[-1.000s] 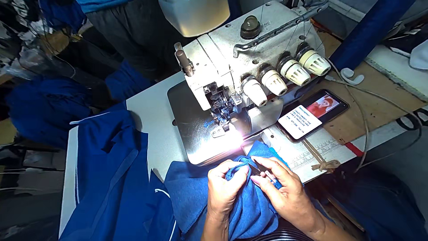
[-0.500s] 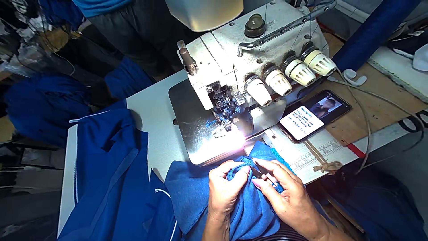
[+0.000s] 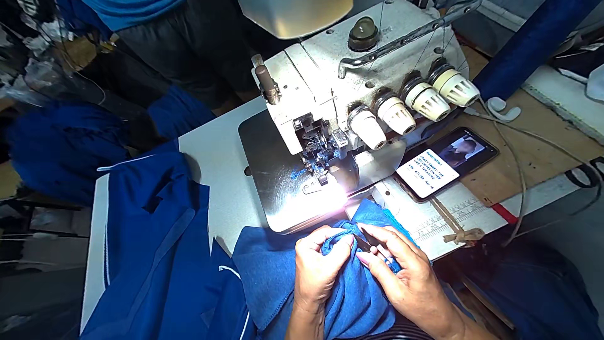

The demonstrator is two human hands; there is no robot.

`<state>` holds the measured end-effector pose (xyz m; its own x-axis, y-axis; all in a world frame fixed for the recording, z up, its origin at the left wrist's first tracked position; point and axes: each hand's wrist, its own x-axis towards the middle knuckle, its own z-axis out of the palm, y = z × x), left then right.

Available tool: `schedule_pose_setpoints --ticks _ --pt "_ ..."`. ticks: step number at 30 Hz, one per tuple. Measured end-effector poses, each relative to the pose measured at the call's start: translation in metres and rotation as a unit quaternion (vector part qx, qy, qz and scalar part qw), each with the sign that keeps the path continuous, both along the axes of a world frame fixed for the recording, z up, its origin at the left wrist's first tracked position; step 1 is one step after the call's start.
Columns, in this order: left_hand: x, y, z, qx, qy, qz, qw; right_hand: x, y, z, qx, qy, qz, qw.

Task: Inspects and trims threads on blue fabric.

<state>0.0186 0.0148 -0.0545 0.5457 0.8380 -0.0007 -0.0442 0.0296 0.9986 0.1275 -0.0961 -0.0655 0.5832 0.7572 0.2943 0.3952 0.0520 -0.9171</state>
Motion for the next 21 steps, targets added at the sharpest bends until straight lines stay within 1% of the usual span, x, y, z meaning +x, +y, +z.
schedule_pose_setpoints --ticks 5,9,13,15,18,19,21 --pt "0.0 0.0 0.0 -0.001 -0.002 0.002 1.0 -0.001 0.0 0.0 0.003 -0.001 -0.001 1.0" --pt "-0.001 0.0 -0.003 0.023 -0.001 -0.019 1.0 0.001 0.002 -0.001 0.017 0.002 -0.001 1.0" --pt "-0.001 0.0 -0.003 0.019 -0.007 -0.025 0.999 0.004 0.005 -0.001 0.034 0.004 0.009 0.999" --pt "-0.001 0.001 -0.003 0.023 0.001 -0.025 0.999 0.007 0.005 0.001 0.016 -0.03 0.016 0.999" --pt "-0.002 0.001 -0.002 0.015 0.003 -0.027 1.0 0.014 0.001 0.014 -0.001 -0.168 0.014 0.986" --pt "-0.002 0.001 -0.002 0.011 0.001 -0.026 1.0 0.015 0.001 0.016 -0.001 -0.189 0.01 0.982" --pt "-0.001 0.001 -0.002 0.012 0.001 -0.027 1.0 0.016 0.003 0.012 0.002 -0.191 0.002 0.982"
